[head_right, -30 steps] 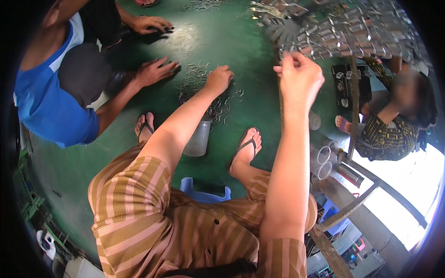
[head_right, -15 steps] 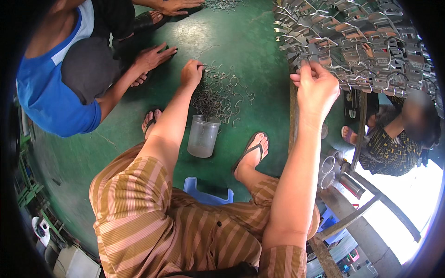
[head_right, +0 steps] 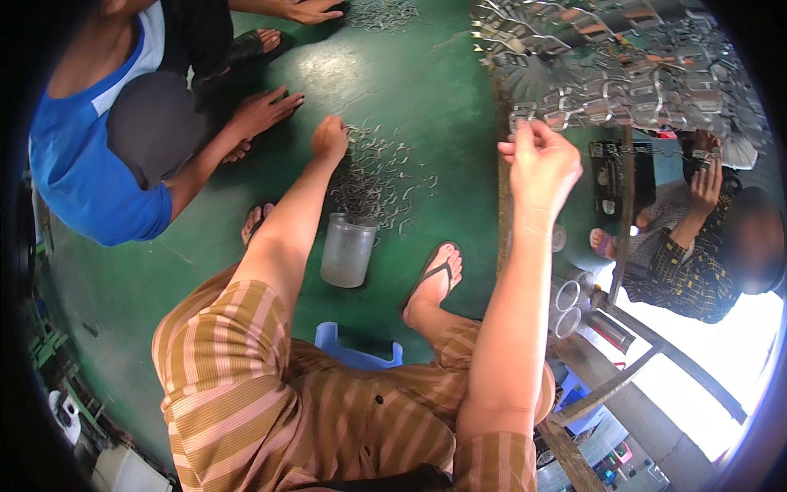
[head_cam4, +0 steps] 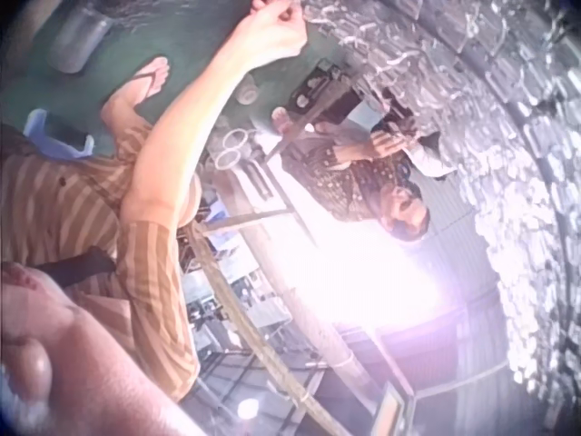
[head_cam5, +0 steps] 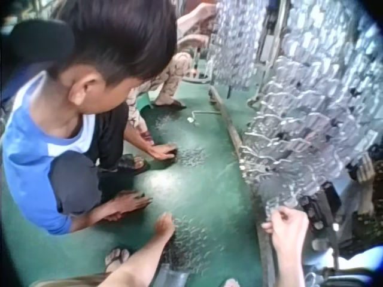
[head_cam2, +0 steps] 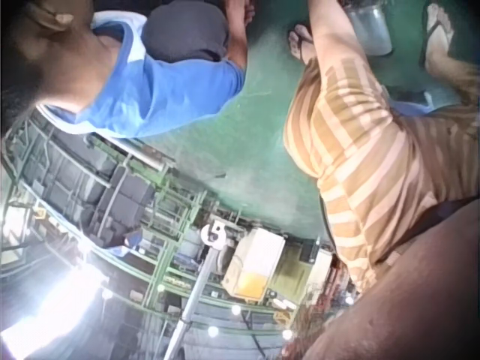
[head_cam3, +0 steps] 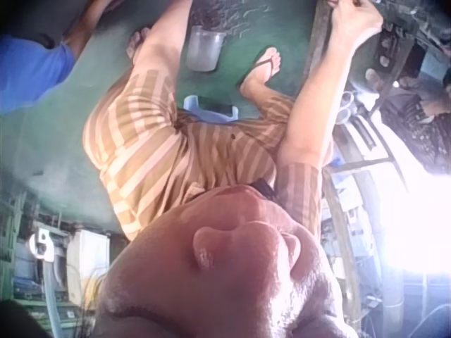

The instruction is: The person assembles a large metal decorative curtain by picking up small metal links from the floor and attaching them to a suspended frame.

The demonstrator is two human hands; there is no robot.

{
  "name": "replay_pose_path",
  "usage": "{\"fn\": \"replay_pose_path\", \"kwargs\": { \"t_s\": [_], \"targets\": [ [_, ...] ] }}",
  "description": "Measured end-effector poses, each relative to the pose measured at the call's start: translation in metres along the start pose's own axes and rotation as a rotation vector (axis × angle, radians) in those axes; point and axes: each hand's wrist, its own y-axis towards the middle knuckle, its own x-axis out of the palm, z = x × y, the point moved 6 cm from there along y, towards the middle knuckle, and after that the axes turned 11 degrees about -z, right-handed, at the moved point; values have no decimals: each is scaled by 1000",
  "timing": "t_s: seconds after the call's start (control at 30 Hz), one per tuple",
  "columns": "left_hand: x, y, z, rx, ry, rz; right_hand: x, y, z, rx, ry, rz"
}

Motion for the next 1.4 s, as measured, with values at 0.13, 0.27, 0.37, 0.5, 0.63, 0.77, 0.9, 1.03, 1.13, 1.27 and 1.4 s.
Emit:
{"fn": "replay_pose_path", "kwargs": {
  "t_s": [0.13,0.27,0.37,0.5,0.63,0.77,0.9,1.03,1.13,1.27,1.4],
  "targets": [
    [8,11,-1,-82,228,-120,4,4,1,16,-43,-17],
    [-16,16,37,-167,-18,-146,-3,4,2,25,-32,7],
    [-76,11,124,200,-643,40,1,4,-3,19,-32,-5],
    [-111,-3,229,391,-950,-55,1,4,-5,23,-28,-4],
    [-130,-20,267,588,-888,15,4,2,-7,12,-20,-16],
    [-119,-29,274,658,-849,7,4,-2,-9,11,-17,-17],
    [-112,-37,277,692,-792,43,2,-5,-7,17,-39,-10],
    [-110,-41,279,709,-723,110,4,-6,-2,7,-38,4],
    [-108,-40,280,700,-743,110,7,-8,-5,-5,61,59],
    [-106,-36,285,741,-720,95,5,3,1,-60,20,108],
    [-104,-23,279,655,-795,55,7,19,3,-69,58,81]
  ]
}}
